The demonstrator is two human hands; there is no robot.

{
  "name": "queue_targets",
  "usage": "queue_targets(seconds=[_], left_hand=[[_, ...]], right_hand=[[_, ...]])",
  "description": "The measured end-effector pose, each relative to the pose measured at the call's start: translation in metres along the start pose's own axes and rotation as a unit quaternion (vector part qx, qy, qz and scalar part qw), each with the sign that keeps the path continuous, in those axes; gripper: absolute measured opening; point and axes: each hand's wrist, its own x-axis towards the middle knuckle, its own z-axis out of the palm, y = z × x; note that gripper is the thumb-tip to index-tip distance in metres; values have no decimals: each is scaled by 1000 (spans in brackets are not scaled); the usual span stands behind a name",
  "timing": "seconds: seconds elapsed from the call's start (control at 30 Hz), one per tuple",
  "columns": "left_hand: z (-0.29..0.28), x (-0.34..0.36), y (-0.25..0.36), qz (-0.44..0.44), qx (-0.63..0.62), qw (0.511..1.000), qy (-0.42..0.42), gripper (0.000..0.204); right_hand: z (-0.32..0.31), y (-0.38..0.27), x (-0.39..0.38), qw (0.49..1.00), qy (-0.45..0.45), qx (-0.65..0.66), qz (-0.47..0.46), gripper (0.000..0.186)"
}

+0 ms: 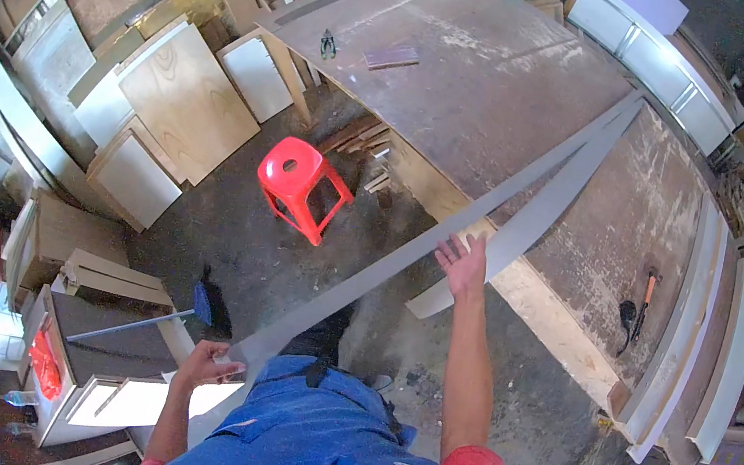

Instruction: The person peels the backing from white laminate strips on a workbench, then walks to a different area of the workshop to retrieve another laminate strip and brings it back to the table.

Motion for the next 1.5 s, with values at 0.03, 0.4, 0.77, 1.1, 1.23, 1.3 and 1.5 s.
queue_targets(seconds=[0.03,0.4,0.77,1.1,1.23,1.3,1.5], left_hand=[[-11,2,3,-6,8,1000,4,30],[-149,59,12,-10,-15,1000,-9,27],[-279,91,-6,-123,-48,981,143,36],[-307,177,50,-118,-15,982,144,29],[-299,257,149,-38,-45,976,210,17],[-314,307,165,-33,-71,975,207,13],[-372,404,235,1,-38,973,229,17]], right_hand=[[10,7,11,1000,5,-4,-1,85],[84,70,158,984,125,110,-68,32],[338,148,237,971,47,-12,-232,13],[464,107,367,953,31,-97,-284,18],[514,59,465,943,-1,-149,-299,21],[522,44,522,930,5,-191,-315,26],[539,106,573,733,-48,-602,-313,32]])
